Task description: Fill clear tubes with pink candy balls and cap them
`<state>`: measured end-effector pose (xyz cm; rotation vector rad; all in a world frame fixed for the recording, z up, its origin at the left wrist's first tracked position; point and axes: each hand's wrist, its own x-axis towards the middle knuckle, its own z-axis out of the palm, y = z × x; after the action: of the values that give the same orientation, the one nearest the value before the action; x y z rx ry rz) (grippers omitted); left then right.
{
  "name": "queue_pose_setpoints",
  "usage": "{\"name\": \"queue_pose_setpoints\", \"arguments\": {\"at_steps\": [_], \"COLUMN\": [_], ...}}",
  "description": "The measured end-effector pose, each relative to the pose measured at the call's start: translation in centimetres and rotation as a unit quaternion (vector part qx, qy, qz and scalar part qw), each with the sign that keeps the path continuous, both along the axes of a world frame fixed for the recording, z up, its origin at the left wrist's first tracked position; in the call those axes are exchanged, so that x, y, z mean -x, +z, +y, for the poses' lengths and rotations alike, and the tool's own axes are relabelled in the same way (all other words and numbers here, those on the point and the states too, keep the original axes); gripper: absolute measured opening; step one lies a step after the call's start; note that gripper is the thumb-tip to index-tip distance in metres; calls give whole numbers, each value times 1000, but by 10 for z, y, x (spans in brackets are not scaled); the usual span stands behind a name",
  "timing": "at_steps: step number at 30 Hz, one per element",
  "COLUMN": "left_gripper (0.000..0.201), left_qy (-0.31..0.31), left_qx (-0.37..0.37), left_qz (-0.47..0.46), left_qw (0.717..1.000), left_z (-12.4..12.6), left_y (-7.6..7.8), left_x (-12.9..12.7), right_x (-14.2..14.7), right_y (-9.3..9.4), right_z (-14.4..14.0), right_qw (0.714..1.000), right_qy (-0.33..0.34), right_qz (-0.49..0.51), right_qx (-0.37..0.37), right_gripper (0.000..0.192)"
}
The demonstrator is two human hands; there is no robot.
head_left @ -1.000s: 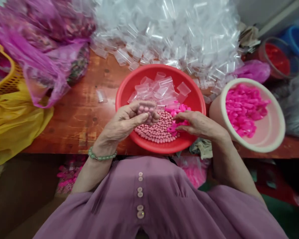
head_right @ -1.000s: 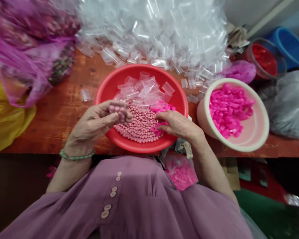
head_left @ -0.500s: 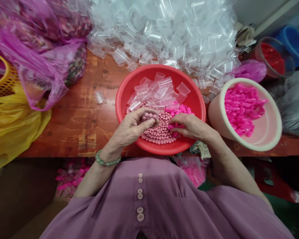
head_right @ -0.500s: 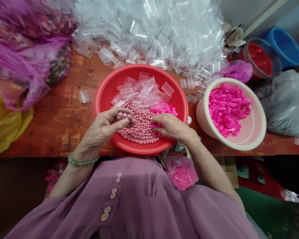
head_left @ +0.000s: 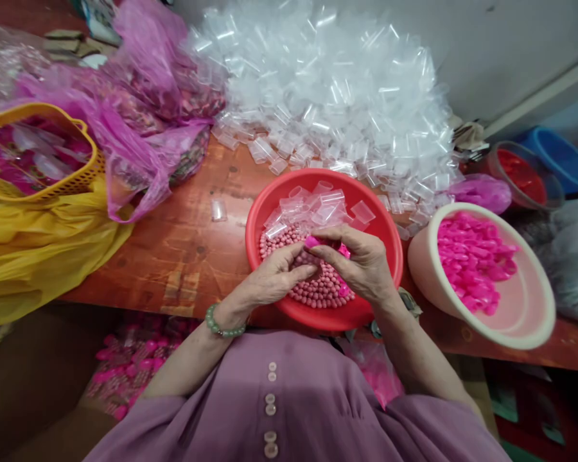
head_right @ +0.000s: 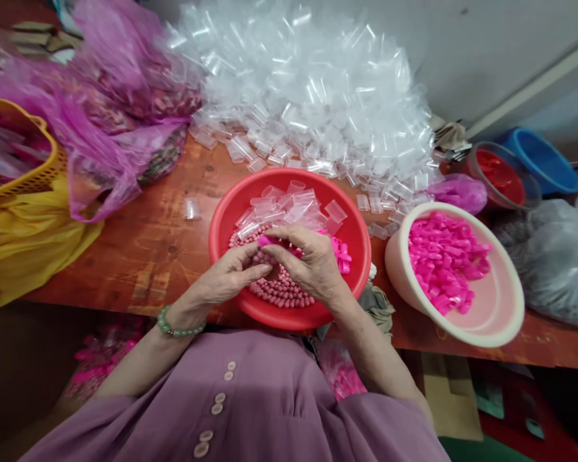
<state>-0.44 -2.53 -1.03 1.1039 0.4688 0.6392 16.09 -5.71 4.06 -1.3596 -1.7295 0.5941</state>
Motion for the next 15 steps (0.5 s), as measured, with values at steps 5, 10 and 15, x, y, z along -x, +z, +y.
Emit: {"name": "queue_pose_setpoints", "arguments": {"at_steps": [5, 10, 15], "left_gripper": [26, 23, 25], "left_qy": [24, 27, 26], "left_qx": [-38, -71, -83], "left_qz": [0, 41, 60], "left_qw": [999, 996, 994], "left_z": [1, 0, 2], "left_y": [-1, -5, -2], "left_x": [-1, -4, -2], "right_x": [5, 13, 7], "right_y": [-6, -17, -19], "right_z": [-2, -4, 0], "right_qw": [999, 995, 994], "right_qy": [15, -37, -6], "right_qz": [-29, -47, -62], "right_qx": [-42, -78, -93], "right_gripper": [11, 12, 9]}}
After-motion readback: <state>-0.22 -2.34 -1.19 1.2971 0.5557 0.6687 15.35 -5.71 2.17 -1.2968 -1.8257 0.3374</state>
